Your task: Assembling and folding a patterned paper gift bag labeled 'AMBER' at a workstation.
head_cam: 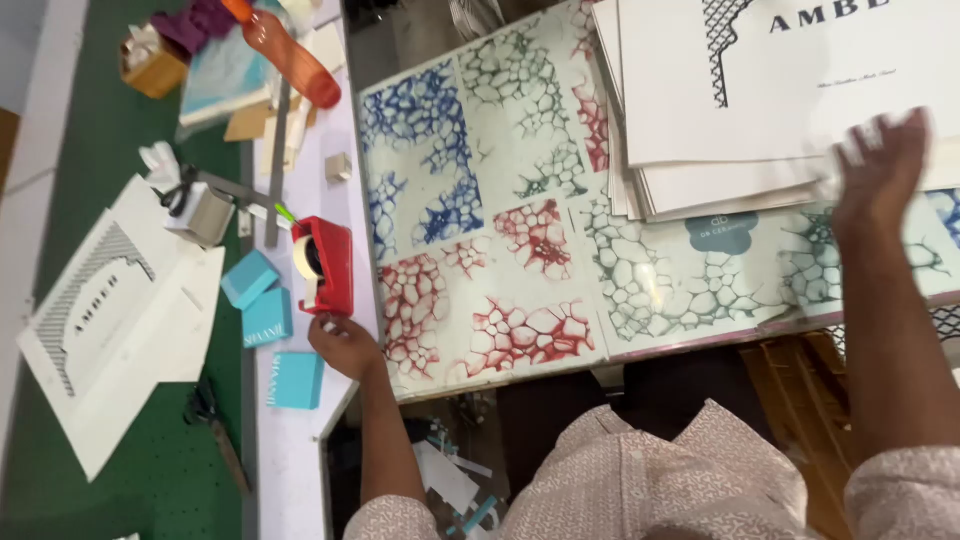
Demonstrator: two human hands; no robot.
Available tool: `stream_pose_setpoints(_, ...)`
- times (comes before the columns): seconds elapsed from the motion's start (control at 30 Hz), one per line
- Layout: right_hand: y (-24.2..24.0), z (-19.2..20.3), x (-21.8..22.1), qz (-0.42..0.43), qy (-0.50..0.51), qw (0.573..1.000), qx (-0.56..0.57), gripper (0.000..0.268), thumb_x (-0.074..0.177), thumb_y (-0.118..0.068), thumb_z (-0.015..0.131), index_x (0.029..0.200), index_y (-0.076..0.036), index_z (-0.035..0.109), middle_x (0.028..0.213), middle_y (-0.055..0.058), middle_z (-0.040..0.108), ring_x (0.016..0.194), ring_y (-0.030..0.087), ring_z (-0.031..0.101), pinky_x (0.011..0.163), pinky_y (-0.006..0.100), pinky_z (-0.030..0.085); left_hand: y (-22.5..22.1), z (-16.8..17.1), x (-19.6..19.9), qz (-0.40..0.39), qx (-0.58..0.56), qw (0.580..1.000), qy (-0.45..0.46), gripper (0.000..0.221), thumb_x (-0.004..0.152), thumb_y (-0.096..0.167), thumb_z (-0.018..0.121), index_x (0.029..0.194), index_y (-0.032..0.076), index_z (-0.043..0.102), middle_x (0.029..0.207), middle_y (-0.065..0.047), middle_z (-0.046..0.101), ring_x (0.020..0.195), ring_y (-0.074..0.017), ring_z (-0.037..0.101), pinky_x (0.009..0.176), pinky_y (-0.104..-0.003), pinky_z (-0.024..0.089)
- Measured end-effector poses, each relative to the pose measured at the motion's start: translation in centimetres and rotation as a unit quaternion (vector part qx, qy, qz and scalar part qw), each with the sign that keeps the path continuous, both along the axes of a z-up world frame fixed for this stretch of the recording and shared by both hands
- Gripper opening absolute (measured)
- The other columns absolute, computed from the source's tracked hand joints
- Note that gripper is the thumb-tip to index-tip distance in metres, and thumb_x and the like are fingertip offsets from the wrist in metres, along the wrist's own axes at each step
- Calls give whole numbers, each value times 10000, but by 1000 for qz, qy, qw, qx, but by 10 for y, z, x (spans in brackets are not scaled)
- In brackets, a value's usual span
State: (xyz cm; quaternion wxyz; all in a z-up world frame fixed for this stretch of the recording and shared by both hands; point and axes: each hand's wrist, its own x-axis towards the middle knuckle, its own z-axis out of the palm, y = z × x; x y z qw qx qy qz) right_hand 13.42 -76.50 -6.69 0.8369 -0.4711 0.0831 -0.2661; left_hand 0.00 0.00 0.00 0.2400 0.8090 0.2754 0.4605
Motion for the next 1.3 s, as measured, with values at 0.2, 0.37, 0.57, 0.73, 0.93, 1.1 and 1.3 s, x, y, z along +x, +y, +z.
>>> stream_pose_setpoints(0.2,83,46,-3,-10,185,947,-262,754,1042,-290,566,1605,23,176,1605,265,360,1420,382,462,1129,521,483,-6,7,-1,1,-47,999,2,237,988,54,615,1219,7,599,1201,-148,636,901,-276,662,731,-371,555)
stream_pose_setpoints(0.37,101,26,-29,-97,97,786,-603,503,1043,-108,629,1461,100,442,1505,304,473,1383,456,466,1162,542,405,-4,3,-1,0,14,1000,7,230,997,46,615,1221,2,595,1182,-153,625,939,-287,656,733,-363,563)
stream_pose_setpoints(0.57,115,40,-45,-127,9,717,-686,231,1105,-45,599,1300,76,622,1378,250,622,1328,412,519,1182,507,390,-1,2,-3,-7,9,1000,8,215,980,25,610,1193,-2,602,1163,-163,621,951,-300,656,759,-374,563)
stream_pose_setpoints(0.73,109,43,-39,-142,-6,707,-693,206,1096,-42,601,1268,63,642,1322,221,652,1293,363,557,1171,481,379,-7,5,0,-6,3,1000,4,206,989,44,602,1190,-1,599,1168,-167,620,939,-298,653,749,-371,568)
stream_pose_setpoints(0.93,111,21,-2,-160,112,871,-451,392,1099,-129,600,1443,29,498,1370,187,589,1229,316,560,1081,472,455,-8,7,7,15,-28,999,26,215,1001,77,605,1203,3,597,1154,-159,621,875,-295,655,752,-397,555)
stream_pose_setpoints(1.1,220,67,-39,184,114,965,-150,556,1118,-305,393,1629,-100,307,1502,204,477,1233,273,592,1017,421,541,1,-4,0,9,43,999,8,208,1010,71,623,1208,15,595,1150,-148,622,971,-309,657,785,-397,557)
stream_pose_setpoints(1.3,242,84,-36,10,-70,784,-617,641,1018,-245,687,1550,-32,401,1508,223,497,1332,354,555,1086,480,490,-5,4,1,20,45,999,19,198,991,66,623,1183,21,602,1145,-147,636,947,-309,655,778,-410,549)
